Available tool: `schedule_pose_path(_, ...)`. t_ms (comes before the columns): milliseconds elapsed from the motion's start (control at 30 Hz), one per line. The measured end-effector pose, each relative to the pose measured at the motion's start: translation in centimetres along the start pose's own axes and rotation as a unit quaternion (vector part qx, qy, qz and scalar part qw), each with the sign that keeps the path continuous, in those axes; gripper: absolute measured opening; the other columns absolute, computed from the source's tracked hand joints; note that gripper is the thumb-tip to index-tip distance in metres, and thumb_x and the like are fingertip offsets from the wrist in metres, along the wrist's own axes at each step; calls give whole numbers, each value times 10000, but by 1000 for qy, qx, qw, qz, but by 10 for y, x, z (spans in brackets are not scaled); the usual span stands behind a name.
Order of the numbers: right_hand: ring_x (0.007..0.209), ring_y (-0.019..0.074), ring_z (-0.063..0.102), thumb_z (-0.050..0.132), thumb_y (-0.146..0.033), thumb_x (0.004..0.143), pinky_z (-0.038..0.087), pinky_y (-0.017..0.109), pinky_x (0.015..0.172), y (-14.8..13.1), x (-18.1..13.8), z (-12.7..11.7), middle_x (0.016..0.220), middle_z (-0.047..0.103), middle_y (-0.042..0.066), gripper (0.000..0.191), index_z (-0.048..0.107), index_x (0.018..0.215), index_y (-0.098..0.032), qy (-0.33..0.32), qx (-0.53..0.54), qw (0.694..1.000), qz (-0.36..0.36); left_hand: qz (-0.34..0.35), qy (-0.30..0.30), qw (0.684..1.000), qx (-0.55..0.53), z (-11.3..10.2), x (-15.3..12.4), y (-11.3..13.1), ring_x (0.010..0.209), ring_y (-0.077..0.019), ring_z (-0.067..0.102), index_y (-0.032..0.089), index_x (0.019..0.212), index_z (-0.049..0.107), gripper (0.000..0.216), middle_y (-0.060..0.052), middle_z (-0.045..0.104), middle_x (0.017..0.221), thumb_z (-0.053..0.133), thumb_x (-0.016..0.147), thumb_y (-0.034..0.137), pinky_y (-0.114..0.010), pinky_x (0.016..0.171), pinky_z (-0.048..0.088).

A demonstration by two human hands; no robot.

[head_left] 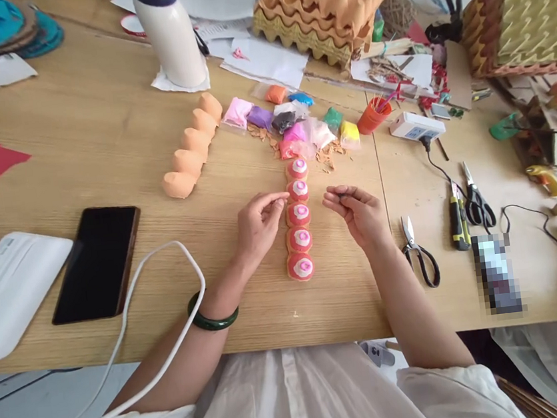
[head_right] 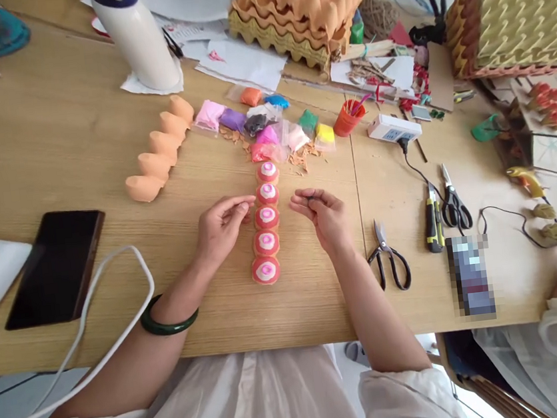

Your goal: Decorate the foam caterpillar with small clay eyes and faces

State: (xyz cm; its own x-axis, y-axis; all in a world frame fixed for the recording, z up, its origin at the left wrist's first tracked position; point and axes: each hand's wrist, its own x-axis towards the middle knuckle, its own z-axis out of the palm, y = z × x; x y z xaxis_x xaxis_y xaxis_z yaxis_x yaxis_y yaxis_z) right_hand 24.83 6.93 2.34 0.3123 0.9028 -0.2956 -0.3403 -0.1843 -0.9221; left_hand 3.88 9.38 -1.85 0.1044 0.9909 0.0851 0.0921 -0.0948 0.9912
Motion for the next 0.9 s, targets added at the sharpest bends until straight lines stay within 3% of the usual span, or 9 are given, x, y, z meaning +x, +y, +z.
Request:
schedule_pose_path(100,772,134,770,851,-289,795,696,317,790,11,-17,-2,959,807,40,229,697,933,-192,-15,13,1000,-10,48,11,998,46,-2,-3,8,904,-165,750,175,1066,807,274,-83,801,1058,603,988,340,-241,743,591)
schedule_pose_path(167,676,137,750,883,-381,782,675,302,668,13,-25,2,885,806,26,338,685,990,-202,-29,18,999,-25,131,29,984,119,-4,-6,18,941,-164,744,185,1068,806,249,-69,804,1033,582,1017,281,-256,823,588)
schedule_pose_path(267,507,107,639,872,-465,797,555,251,486,9,-36,8,728,748,-7,336,687,905,-206,-62,5,997,-53,244,34,951,187,-5,-13,35,981,-174,745,201,1095,799,240,-59,808,1031,567,1036,219,-298,934,579)
schedule_pose_path(333,447,73,526,862,-476,808,456,228,422,6,-42,12,662,686,-31,310,723,877,-208,-91,-2,995,-42,273,16,941,199,-4,-18,43,972,-172,745,221,1126,792,236,-49,806,1038,571,1042,221,-305,934,582)
schedule_pose_path(567,438,38,329,920,-537,720,303,208,390,8,-55,19,587,573,-57,402,695,731,-203,-135,34,989,59,346,-53,913,210,1,-24,45,978,-185,746,254,1206,768,245,-42,805,1089,726,988,358,-316,909,589)
schedule_pose_path(733,444,36,323,899,-549,758,275,204,396,11,-57,20,540,535,-54,431,688,667,-185,-142,32,986,76,351,-41,919,176,6,-25,40,929,-166,729,217,1074,772,120,-35,800,994,771,956,234,-301,884,581)
schedule_pose_path(900,451,38,365,891,-512,781,318,201,390,9,-54,18,607,579,-49,389,701,700,-183,-179,67,974,125,357,-44,914,188,4,-24,40,971,-165,734,223,1141,775,165,-35,809,1034,708,994,188,-304,928,581)
